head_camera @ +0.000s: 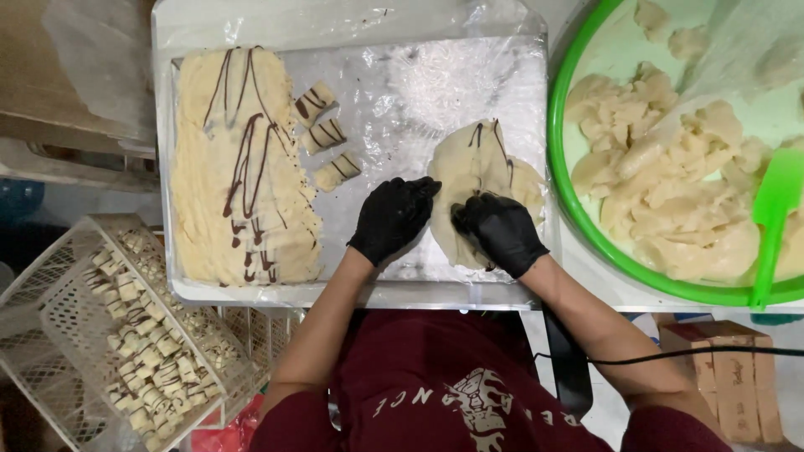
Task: Rolling strips of decorated dough into small cylindrical pastries
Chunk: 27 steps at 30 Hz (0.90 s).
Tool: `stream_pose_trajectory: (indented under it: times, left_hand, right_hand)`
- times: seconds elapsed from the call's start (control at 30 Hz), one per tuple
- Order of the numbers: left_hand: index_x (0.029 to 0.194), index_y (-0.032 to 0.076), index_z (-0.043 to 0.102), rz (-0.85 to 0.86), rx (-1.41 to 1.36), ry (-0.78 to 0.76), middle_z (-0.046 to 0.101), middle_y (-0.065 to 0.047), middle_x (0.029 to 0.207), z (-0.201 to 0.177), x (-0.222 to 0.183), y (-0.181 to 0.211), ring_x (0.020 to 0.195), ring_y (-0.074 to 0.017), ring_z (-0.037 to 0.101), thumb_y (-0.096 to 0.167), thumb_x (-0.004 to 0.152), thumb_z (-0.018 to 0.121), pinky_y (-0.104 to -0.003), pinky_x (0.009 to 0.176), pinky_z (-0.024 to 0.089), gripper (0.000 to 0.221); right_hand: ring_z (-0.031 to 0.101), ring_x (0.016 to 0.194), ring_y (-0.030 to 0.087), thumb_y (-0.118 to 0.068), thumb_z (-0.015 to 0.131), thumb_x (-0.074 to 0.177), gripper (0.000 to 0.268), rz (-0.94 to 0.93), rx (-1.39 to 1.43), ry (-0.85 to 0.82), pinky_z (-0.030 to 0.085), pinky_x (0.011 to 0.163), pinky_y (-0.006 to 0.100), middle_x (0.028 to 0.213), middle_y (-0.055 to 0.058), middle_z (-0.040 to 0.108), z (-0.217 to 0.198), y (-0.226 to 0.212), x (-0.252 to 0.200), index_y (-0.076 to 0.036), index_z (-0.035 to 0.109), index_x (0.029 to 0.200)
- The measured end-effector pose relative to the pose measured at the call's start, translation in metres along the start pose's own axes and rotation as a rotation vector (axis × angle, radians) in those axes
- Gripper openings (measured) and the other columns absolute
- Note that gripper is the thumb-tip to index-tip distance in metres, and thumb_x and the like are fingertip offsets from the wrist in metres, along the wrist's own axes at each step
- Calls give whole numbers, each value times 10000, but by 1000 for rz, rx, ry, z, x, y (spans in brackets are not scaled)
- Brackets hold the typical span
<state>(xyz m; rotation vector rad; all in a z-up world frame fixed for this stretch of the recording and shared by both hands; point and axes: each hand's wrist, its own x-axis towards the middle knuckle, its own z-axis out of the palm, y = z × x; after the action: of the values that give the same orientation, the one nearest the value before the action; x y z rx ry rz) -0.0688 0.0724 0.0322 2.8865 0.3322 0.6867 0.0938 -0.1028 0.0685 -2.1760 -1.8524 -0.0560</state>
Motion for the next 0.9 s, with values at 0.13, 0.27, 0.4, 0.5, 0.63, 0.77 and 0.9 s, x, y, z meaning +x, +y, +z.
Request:
stream_pose_trajectory:
  times: [0.13,0.27,0.4,0.5,0.63,0.77,0.9]
  left_hand:
    - [1351,169,661,79,85,26,697,-75,1181,-2,-3,-5,1079,-300,655,393,934,660,-448,986,504,474]
    - [1257,195,708,49,47,-26,711,-67,1069,-10,0,6,969,-303,666,363,930,666,-443,892,530,370]
    - [1299,287,689,-56,-207,-65,701,4,1130,9,0,4,1053,-264,655,465,975,620,-433,917,529,376]
    - [1201,315,717,-64,-153,-138,700,-35,943,17,-4,13,869,-322,650,486,987,591,-466,774,541,301]
    - [1131,248,746,-9,-8,6,658,-51,765,22,-3,28,715,-270,646,386,971,637,-406,688,559,238]
    - [1148,280,750,-53,-17,96,669,2,752,3,9,38,659,-210,647,363,977,672,-361,651,566,205]
    - [1148,315,763,-151,-100,171,658,47,735,8,21,48,637,-178,641,398,966,688,-329,618,563,213]
  right_hand:
    - [693,857,234,-441,672,914,274,-39,-1,0,542,795,333,769,-7,678,35,6,9,-173,636,867]
    - [698,829,230,-468,676,907,303,-57,2,29,539,782,320,765,7,678,68,19,3,-184,638,809]
    - [698,820,254,-408,703,933,262,18,22,74,545,815,330,767,37,678,23,8,13,-170,656,836]
    - [698,817,279,-569,713,891,406,221,302,50,543,762,397,735,37,647,3,3,8,-171,655,838]
    - [717,857,252,-471,765,897,272,178,280,130,557,796,342,826,22,726,-21,16,-1,-201,745,872]
    - [704,899,195,-510,923,791,341,489,280,265,573,808,310,895,-45,728,-36,35,-9,-257,781,970]
    - [717,916,210,-511,916,718,436,600,328,161,577,811,342,867,-4,708,-24,42,-15,-203,742,972]
